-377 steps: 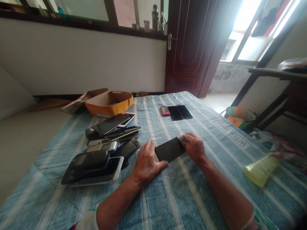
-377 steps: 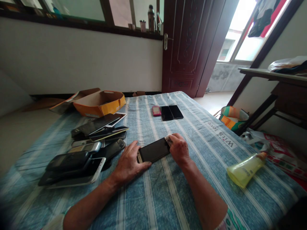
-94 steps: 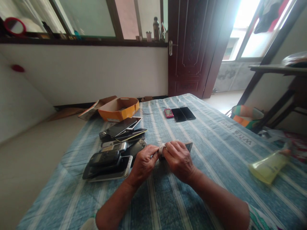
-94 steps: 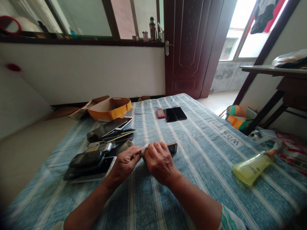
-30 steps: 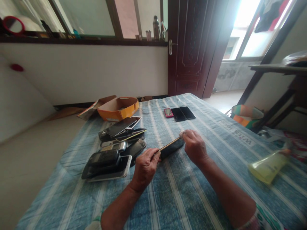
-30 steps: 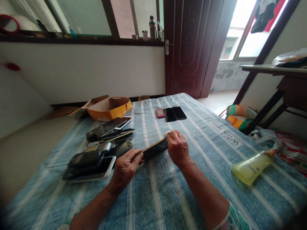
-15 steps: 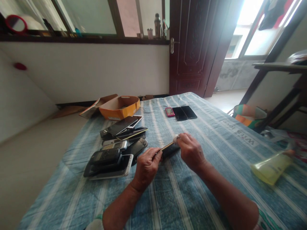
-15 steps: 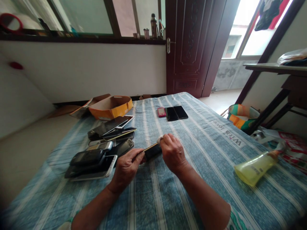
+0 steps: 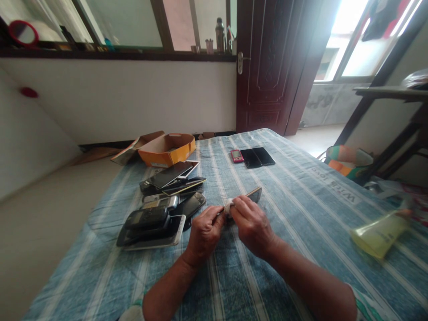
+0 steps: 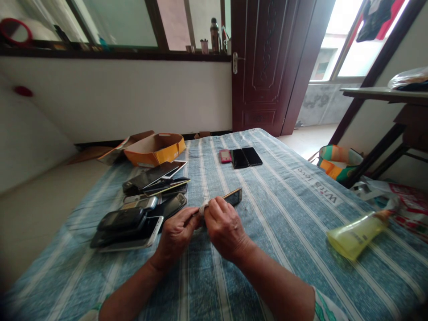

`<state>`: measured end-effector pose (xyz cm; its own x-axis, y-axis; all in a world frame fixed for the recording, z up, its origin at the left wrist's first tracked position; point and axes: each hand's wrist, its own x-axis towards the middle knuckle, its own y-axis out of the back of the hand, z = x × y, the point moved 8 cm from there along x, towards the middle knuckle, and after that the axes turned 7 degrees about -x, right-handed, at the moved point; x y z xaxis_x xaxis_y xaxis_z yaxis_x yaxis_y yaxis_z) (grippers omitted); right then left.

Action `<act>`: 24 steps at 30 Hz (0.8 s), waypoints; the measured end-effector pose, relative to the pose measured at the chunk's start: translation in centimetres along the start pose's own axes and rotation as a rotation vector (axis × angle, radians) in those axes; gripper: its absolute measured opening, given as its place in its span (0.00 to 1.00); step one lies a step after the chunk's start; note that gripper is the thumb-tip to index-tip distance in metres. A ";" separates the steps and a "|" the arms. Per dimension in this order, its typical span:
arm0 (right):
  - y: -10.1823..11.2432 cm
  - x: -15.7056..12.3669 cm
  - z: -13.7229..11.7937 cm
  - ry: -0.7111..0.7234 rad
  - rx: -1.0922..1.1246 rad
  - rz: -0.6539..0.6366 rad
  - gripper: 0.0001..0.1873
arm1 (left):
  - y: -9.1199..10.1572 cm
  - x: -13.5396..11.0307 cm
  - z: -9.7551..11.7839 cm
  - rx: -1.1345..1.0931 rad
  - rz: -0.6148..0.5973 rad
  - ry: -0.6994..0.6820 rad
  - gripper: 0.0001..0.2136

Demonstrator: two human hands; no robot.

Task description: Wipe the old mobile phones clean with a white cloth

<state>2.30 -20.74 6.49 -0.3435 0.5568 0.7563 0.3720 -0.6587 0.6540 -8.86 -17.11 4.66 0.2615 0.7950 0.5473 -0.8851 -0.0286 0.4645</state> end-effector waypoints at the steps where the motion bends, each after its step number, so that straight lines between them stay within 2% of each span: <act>1: 0.0 0.0 -0.4 0.015 0.013 -0.005 0.15 | -0.1 0.0 0.0 -0.004 -0.008 0.004 0.09; 4: 0.1 0.0 0.1 0.013 0.012 -0.011 0.16 | -0.1 0.0 0.1 -0.006 -0.012 0.006 0.08; 11: 0.6 0.0 6.3 -0.170 -0.139 -0.001 0.15 | 0.0 0.0 0.2 0.002 0.011 0.011 0.09; 14: 0.8 -0.1 7.5 -0.210 -0.192 0.016 0.15 | -0.1 -0.1 0.0 -0.012 0.008 0.020 0.09; 18: 0.6 -0.1 6.1 -0.183 -0.155 0.007 0.15 | -0.1 0.0 0.2 -0.004 0.008 0.006 0.09; 24: 0.0 0.0 0.2 -0.023 0.025 -0.023 0.17 | -0.1 -0.1 0.2 0.006 -0.020 -0.007 0.08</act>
<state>2.48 -20.62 6.47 -0.3325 0.5832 0.7412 0.3860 -0.6329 0.6712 -8.70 -17.30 4.75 0.2817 0.7914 0.5425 -0.8774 -0.0162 0.4794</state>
